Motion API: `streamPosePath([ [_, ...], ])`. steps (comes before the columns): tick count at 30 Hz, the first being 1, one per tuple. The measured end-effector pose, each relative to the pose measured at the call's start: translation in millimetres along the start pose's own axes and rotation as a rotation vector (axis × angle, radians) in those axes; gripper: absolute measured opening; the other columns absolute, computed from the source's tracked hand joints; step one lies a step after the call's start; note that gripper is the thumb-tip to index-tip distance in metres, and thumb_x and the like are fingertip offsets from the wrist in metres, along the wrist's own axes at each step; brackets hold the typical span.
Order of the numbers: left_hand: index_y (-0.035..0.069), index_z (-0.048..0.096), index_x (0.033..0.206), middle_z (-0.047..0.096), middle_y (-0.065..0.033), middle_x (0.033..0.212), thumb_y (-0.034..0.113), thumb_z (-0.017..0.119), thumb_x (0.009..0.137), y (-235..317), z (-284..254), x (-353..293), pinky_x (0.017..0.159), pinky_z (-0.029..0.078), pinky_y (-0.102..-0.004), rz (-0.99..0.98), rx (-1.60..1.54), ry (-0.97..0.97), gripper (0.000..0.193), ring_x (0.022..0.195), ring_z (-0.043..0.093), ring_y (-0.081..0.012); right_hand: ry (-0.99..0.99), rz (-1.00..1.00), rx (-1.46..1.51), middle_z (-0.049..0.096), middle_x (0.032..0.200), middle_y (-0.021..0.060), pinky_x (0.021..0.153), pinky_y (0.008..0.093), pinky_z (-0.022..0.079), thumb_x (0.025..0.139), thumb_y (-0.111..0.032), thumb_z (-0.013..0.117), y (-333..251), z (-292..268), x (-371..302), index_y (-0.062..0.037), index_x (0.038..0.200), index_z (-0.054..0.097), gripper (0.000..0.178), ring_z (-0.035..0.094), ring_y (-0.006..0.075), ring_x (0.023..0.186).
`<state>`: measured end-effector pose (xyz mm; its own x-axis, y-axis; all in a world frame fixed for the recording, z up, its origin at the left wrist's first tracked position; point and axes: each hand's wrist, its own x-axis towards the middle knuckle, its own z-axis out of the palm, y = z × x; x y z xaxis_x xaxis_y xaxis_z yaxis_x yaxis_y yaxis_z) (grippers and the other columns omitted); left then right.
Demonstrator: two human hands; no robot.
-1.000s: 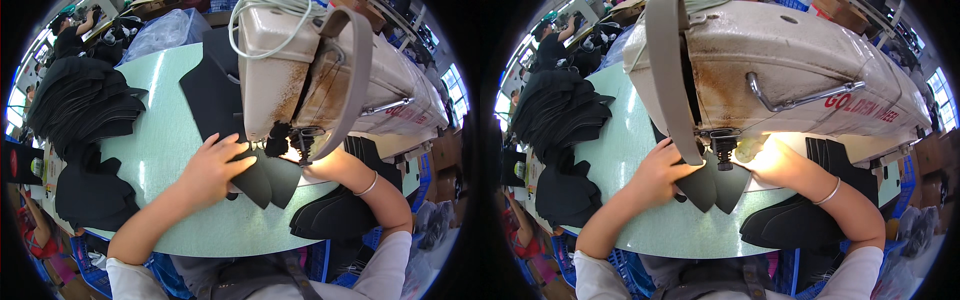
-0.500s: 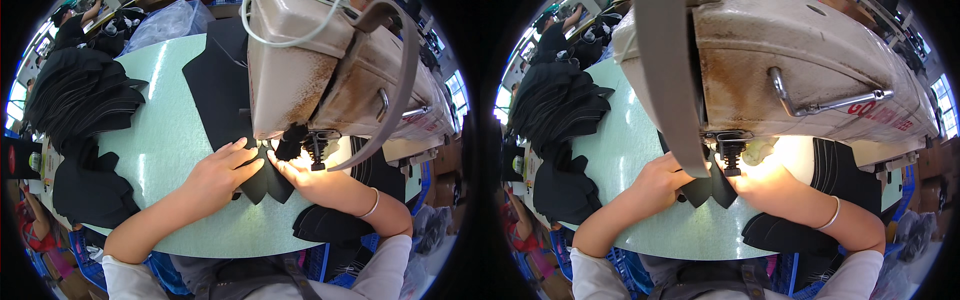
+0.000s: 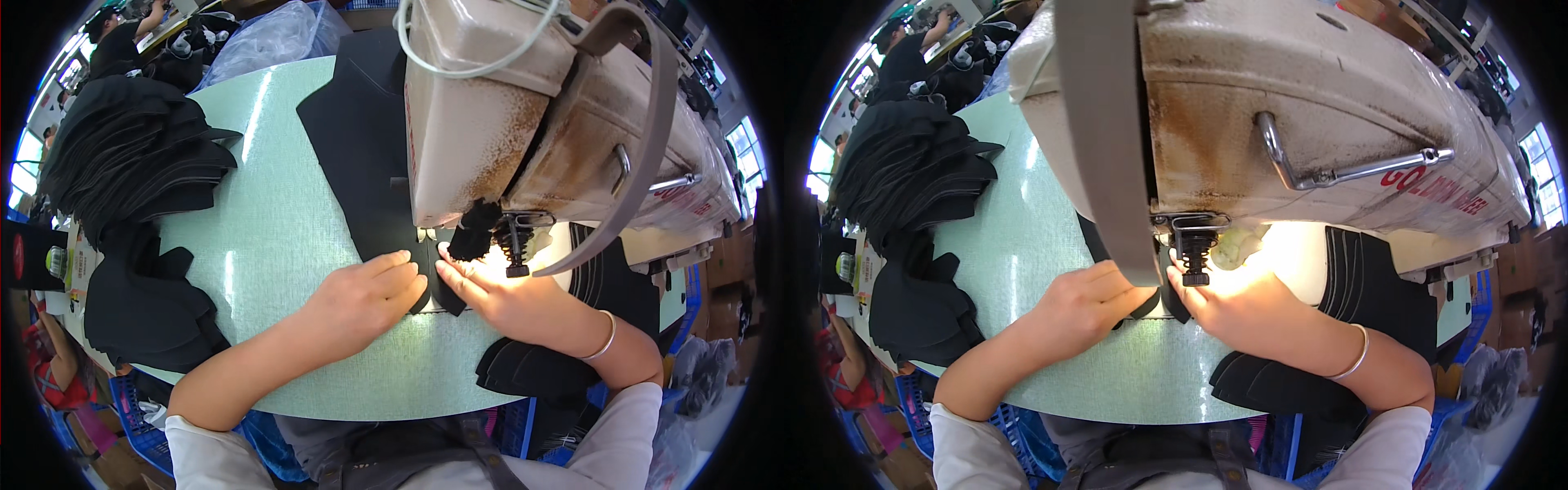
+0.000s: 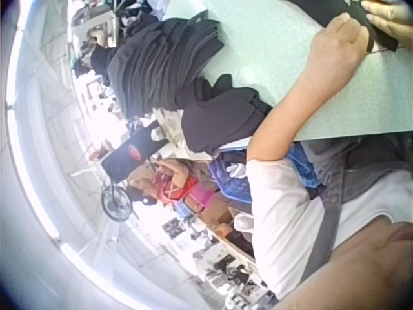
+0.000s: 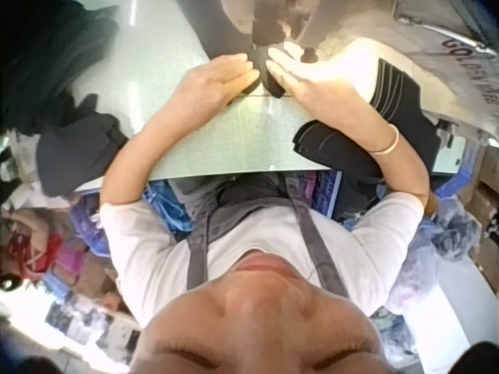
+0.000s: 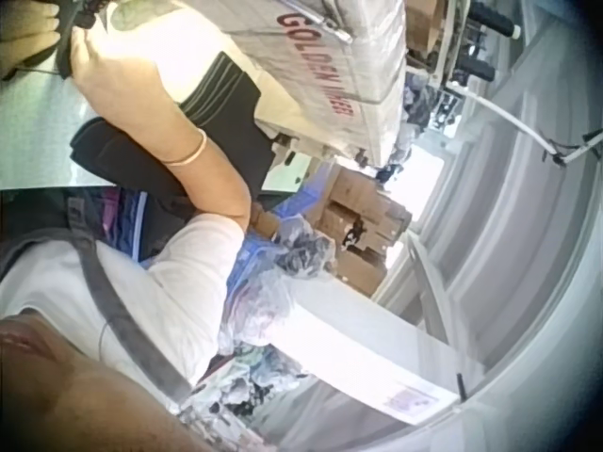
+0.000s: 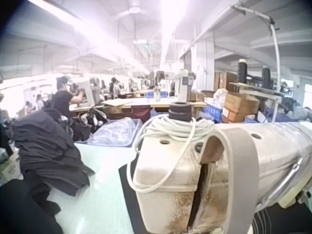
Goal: The person sews cut fabric pieces together using a sewing machine, retrieves additional fabric pieces from a crate, and aligns and feeds the pieces through the sewing machine.
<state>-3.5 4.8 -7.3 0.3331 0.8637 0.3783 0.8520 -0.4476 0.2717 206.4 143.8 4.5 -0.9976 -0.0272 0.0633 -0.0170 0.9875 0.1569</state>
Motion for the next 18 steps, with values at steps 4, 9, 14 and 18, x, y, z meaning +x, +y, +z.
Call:
streamPosePath([
  [4, 0.001, 0.063, 0.102, 0.063, -0.0104, 0.104, 0.010, 0.061, 0.075, -5, 4, 2, 0.084, 0.056, -0.0314, 0.021, 0.040, 0.042, 0.029, 0.106, 0.063, -0.0259, 0.230, -0.021, -0.016, 0.064, 0.090, 0.0019, 0.049, 0.0292, 0.044, 0.077, -0.013, 0.061, 7, 3, 5, -0.0057, 0.116, 0.066, 0.040, 0.059, 0.0128, 0.061],
  [9, 0.007, 0.066, 0.096, 0.065, -0.0048, 0.099, 0.008, 0.063, 0.073, -11, 0, 4, 0.077, 0.057, -0.0304, -0.024, 0.063, 0.067, 0.023, 0.100, 0.065, -0.0237, 0.224, -0.037, -0.089, 0.064, 0.091, 0.0024, 0.050, 0.0285, 0.045, 0.077, -0.013, 0.060, 8, 6, 7, -0.0057, 0.115, 0.065, 0.039, 0.060, 0.0129, 0.064],
  [14, 0.006, 0.068, 0.094, 0.065, -0.0045, 0.096, 0.006, 0.063, 0.073, -21, 3, 6, 0.076, 0.056, -0.0306, -0.038, 0.043, 0.096, 0.022, 0.098, 0.066, -0.0241, 0.312, -0.026, -0.101, 0.063, 0.091, 0.0047, 0.055, 0.0304, 0.048, 0.077, -0.015, 0.058, 15, 8, 9, -0.0086, 0.110, 0.065, 0.035, 0.062, 0.0154, 0.071],
  [18, 0.005, 0.070, 0.096, 0.066, -0.0057, 0.097, 0.003, 0.064, 0.074, -26, 3, 7, 0.077, 0.056, -0.0311, -0.075, -0.011, 0.110, 0.022, 0.101, 0.066, -0.0252, 0.416, 0.051, 0.052, 0.063, 0.087, 0.0069, 0.065, 0.0351, 0.051, 0.073, -0.012, 0.063, 21, 21, 12, -0.0072, 0.104, 0.065, 0.031, 0.063, 0.0232, 0.077],
])
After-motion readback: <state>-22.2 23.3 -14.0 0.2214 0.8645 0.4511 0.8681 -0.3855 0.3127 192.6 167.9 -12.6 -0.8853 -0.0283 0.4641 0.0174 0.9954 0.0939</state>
